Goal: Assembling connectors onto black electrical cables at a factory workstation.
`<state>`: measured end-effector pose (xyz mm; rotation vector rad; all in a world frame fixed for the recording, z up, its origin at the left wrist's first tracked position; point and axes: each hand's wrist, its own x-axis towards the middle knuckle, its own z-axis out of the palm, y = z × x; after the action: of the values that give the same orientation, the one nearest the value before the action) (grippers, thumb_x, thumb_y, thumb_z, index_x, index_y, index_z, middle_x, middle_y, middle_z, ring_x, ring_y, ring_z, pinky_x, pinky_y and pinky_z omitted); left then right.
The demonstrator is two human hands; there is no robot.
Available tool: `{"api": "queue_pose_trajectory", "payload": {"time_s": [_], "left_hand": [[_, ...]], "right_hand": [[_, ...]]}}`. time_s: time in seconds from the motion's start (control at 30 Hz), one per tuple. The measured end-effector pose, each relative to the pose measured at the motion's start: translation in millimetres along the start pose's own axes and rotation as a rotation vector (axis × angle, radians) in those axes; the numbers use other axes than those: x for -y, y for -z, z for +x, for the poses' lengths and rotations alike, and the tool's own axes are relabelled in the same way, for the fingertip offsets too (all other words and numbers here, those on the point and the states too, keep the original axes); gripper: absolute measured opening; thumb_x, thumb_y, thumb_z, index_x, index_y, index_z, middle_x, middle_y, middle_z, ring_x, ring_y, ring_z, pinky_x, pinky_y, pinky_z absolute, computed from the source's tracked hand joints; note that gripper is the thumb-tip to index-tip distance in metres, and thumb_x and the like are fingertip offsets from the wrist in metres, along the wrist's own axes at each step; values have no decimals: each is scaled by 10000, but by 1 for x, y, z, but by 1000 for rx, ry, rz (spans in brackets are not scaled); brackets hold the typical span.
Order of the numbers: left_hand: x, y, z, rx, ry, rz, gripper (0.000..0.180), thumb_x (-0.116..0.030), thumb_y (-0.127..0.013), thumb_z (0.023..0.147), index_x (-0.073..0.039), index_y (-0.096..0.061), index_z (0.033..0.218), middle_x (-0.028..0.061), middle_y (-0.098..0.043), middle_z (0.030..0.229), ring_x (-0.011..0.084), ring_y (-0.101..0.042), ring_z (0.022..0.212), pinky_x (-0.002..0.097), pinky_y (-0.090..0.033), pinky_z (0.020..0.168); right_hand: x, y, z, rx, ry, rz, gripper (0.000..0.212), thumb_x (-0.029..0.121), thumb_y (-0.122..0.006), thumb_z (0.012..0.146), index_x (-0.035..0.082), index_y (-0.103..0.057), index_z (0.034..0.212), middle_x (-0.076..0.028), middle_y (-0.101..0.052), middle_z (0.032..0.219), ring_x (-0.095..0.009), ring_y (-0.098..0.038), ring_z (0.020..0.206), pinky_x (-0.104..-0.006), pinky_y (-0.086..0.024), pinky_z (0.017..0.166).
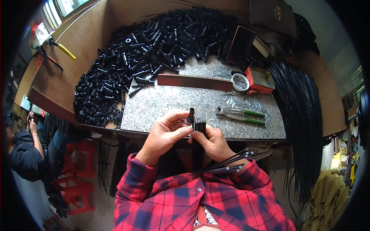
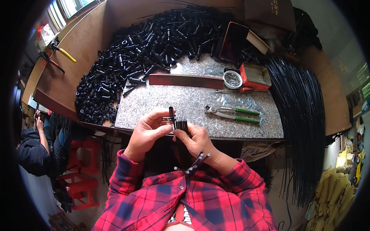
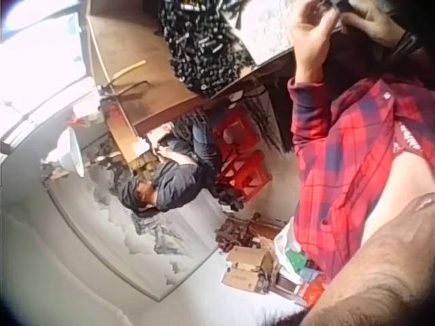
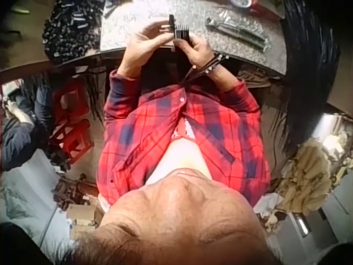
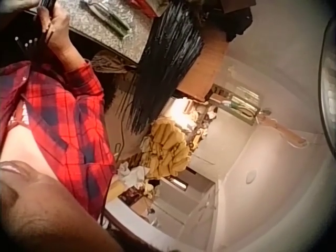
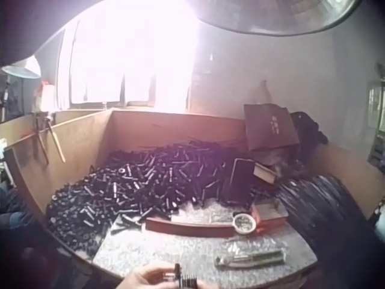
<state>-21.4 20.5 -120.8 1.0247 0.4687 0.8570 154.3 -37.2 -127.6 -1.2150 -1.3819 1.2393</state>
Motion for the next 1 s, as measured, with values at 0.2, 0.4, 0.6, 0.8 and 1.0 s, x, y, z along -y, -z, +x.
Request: {"api": "queue_pose_trajectory", "payload": {"time_s": [0.2,0.4,0.6,0.8,1.0], "left_hand": [[3,-12,-2,-139,-65,158,283,6,-639,842,14,-587,1120,58,-613,1014,118,-598,926,247,-492,797],[5,-10,-1,-144,-63,75,282,-9,-622,847,43,-595,1123,97,-651,1023,142,-626,903,263,-504,803],[11,-4,-4,-74,27,-64,324,-21,-612,854,57,-560,1164,136,-660,996,174,-643,888,299,-509,818],[22,-20,-8,-209,-24,-187,266,-22,-611,862,33,-571,1119,126,-645,1022,169,-626,899,284,-494,815],[34,-20,-11,-242,-16,-157,267,-122,-582,917,43,-592,1127,86,-646,1017,131,-597,910,262,-453,846]], "right_hand": [[3,-1,-3,-19,118,-114,181,170,-615,896,9,-630,976,-68,-652,763,-95,-591,708,-278,-475,636],[-15,6,2,36,53,47,181,182,-630,890,5,-617,924,-29,-597,771,-58,-512,726,-259,-442,633],[-13,9,1,109,2,188,185,186,-642,888,7,-605,912,15,-575,795,-42,-491,753,-228,-425,651],[-13,7,0,112,-49,316,195,207,-650,884,23,-586,875,25,-574,758,-30,-487,712,-222,-425,613],[-25,10,4,127,-46,244,193,203,-652,882,28,-577,855,33,-571,763,-36,-480,720,-216,-415,629]]}}
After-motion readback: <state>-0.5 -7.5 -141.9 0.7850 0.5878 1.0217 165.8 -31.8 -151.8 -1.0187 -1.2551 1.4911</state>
